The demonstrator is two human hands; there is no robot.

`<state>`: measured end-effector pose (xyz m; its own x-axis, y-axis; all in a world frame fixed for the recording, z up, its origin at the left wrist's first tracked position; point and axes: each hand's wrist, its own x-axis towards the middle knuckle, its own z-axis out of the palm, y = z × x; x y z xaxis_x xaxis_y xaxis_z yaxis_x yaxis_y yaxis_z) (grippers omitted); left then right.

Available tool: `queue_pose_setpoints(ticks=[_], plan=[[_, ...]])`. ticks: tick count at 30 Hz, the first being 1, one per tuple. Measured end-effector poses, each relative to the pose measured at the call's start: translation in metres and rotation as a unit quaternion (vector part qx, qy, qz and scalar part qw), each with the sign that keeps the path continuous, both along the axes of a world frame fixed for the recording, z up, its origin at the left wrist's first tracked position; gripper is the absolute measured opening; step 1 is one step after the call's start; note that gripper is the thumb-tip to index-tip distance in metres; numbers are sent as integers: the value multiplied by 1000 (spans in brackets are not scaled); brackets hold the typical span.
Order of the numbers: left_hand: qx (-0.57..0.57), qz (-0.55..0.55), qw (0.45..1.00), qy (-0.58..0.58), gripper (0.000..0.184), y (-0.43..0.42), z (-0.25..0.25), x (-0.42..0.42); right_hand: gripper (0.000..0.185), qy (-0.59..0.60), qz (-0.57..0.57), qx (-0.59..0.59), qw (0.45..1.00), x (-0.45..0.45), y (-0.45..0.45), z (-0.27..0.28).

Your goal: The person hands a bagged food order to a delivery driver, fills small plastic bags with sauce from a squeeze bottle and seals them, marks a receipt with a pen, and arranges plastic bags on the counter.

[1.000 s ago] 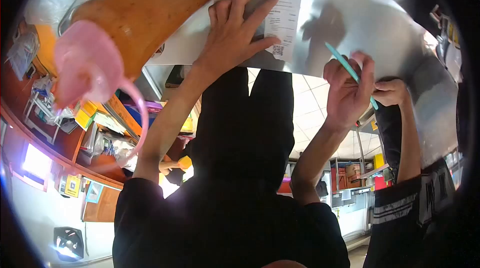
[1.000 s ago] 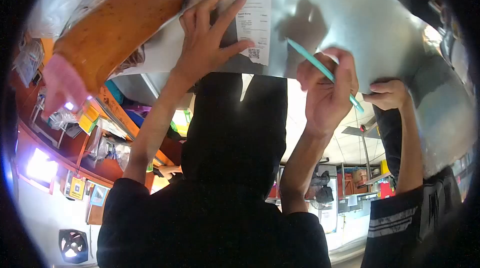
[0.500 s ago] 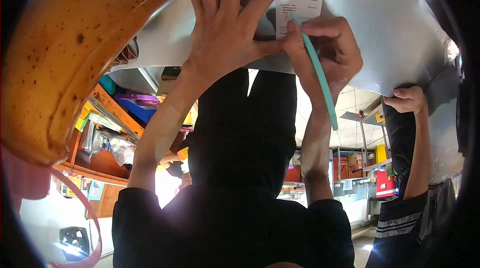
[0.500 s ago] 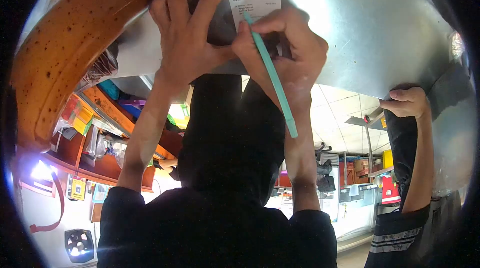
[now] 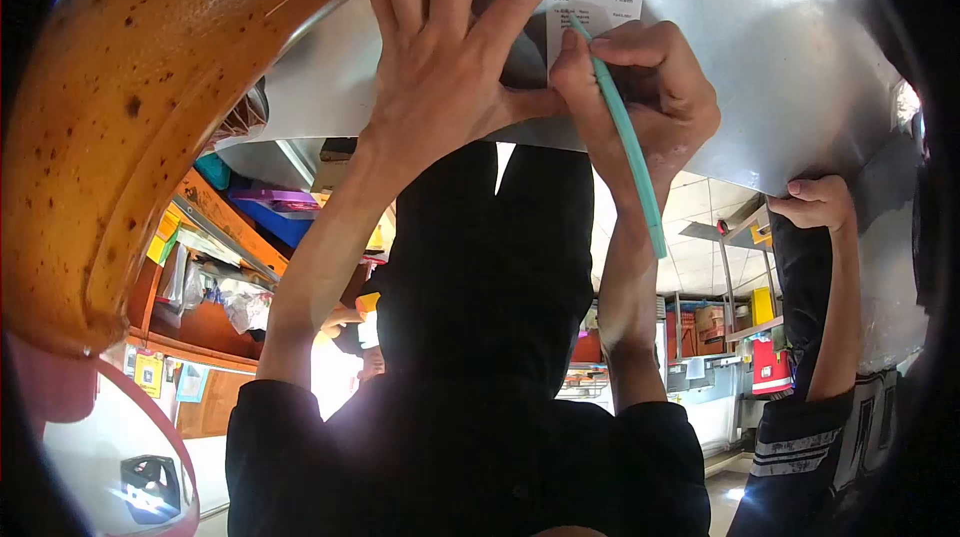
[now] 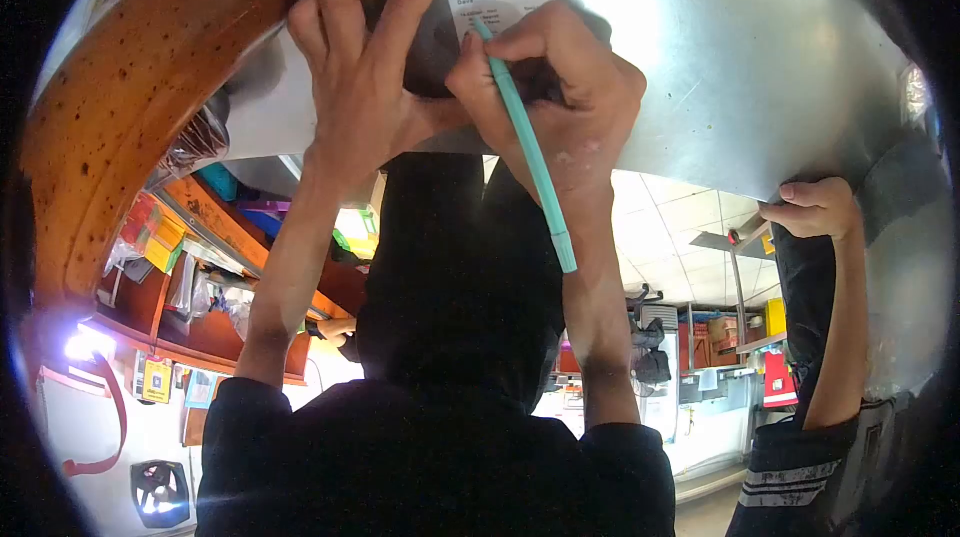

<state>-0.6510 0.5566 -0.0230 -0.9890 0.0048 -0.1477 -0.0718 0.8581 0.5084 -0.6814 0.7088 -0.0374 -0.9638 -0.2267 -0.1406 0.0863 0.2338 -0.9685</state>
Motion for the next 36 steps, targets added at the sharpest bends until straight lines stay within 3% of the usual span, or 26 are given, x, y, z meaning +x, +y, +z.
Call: queue_pose_setpoints(ticks=[2, 9, 15, 27, 30, 32, 36], plan=[[-8, -3, 1000, 5, 79, 1, 0, -1, 19, 3, -57, -36, 998, 1, 1, -1], [-8, 10, 1000, -10, 78, 2, 3, -1, 20, 24, -25, -1, 999, 1, 6, -3], [-3, 4, 1000, -4, 80, 4, -1, -4, 21, -8, -77, -24, 997, -1, 7, -1], [2, -5, 1000, -21, 84, 1, 3, -6, 19, 5, 0, 27, 1000, -5, 11, 6], [5, -12, 1000, -19, 85, 3, 3, -9, 21, 19, 86, 42, 995, -11, 15, 7], [16, 0, 1000, -18, 85, 5, 3, -6, 22, -15, -21, -10, 1000, -6, 11, 6], [-8, -7, 1000, -27, 84, 14, 7, -19, 20, -34, -17, -6, 999, -13, 29, 12]])
